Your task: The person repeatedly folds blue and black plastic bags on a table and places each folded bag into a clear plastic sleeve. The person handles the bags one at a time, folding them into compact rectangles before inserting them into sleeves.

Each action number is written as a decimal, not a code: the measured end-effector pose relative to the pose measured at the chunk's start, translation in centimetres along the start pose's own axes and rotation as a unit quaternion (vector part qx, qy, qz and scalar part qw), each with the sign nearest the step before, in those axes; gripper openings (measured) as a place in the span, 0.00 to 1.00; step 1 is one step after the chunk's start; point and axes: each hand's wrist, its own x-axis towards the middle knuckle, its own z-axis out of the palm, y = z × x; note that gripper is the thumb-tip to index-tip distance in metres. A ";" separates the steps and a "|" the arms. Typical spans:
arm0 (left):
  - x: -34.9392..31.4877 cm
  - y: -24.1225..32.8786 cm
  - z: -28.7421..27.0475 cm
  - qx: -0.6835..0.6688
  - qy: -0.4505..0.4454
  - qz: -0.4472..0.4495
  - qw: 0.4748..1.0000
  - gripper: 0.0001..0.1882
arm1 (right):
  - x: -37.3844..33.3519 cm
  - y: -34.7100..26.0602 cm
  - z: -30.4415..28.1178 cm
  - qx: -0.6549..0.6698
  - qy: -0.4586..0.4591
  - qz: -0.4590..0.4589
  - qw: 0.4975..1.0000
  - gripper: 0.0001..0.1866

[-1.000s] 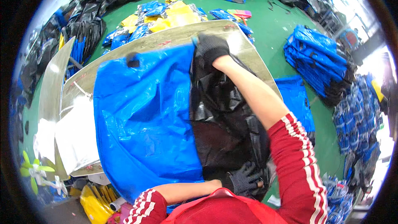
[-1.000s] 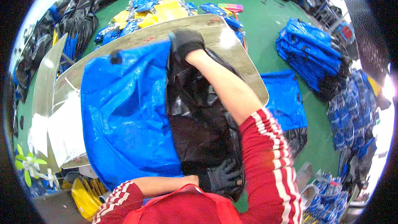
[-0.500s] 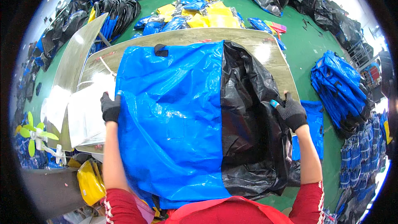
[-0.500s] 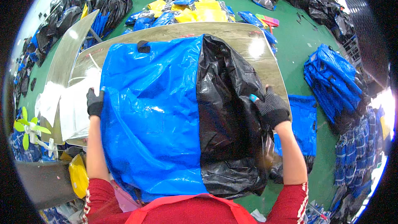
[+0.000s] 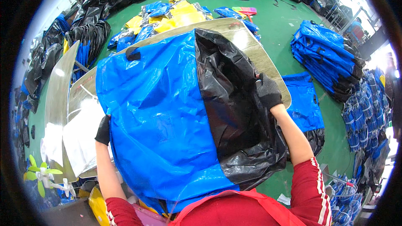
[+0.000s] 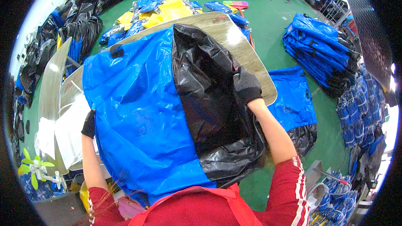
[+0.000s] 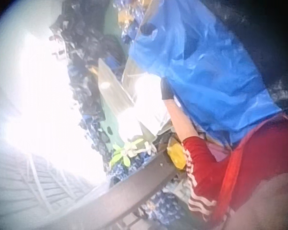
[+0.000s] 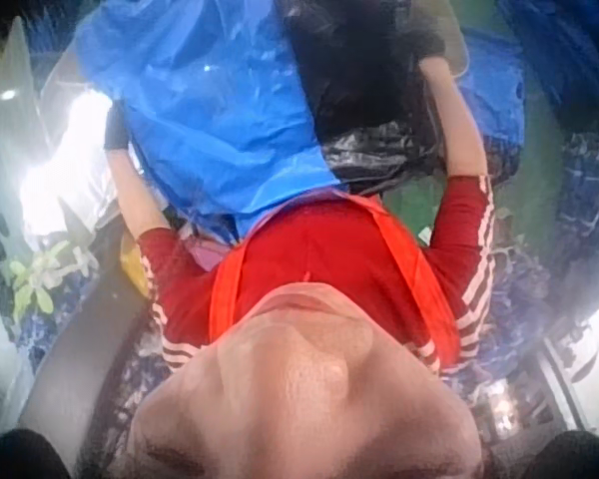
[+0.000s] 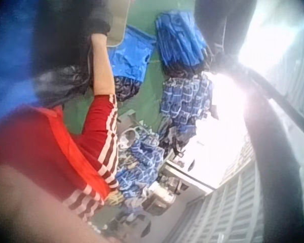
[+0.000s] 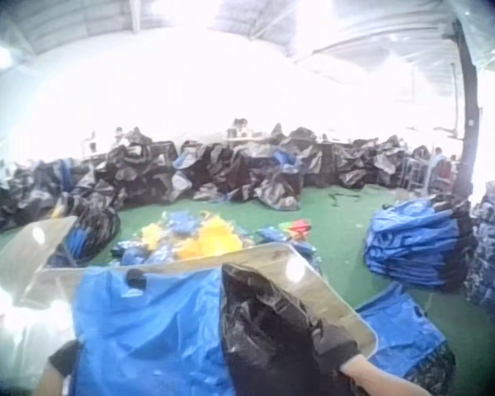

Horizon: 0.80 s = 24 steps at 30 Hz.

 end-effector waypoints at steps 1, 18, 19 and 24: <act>0.0 -0.1 0.3 -0.002 -0.039 -0.003 0.999 0.27 | -0.8 -0.3 0.6 0.006 0.059 0.008 0.998 0.20; 2.5 -3.5 -5.7 0.192 0.047 0.269 0.943 0.22 | 5.7 8.0 -3.5 -0.153 0.200 -0.217 0.943 0.20; 2.9 -3.1 -5.0 0.201 0.132 0.199 0.950 0.22 | 5.8 6.5 -3.6 -0.130 0.155 -0.153 0.967 0.21; 3.2 -0.2 1.5 0.215 0.266 0.267 0.901 0.30 | 9.4 1.5 -4.4 -0.062 0.092 -0.086 0.990 0.23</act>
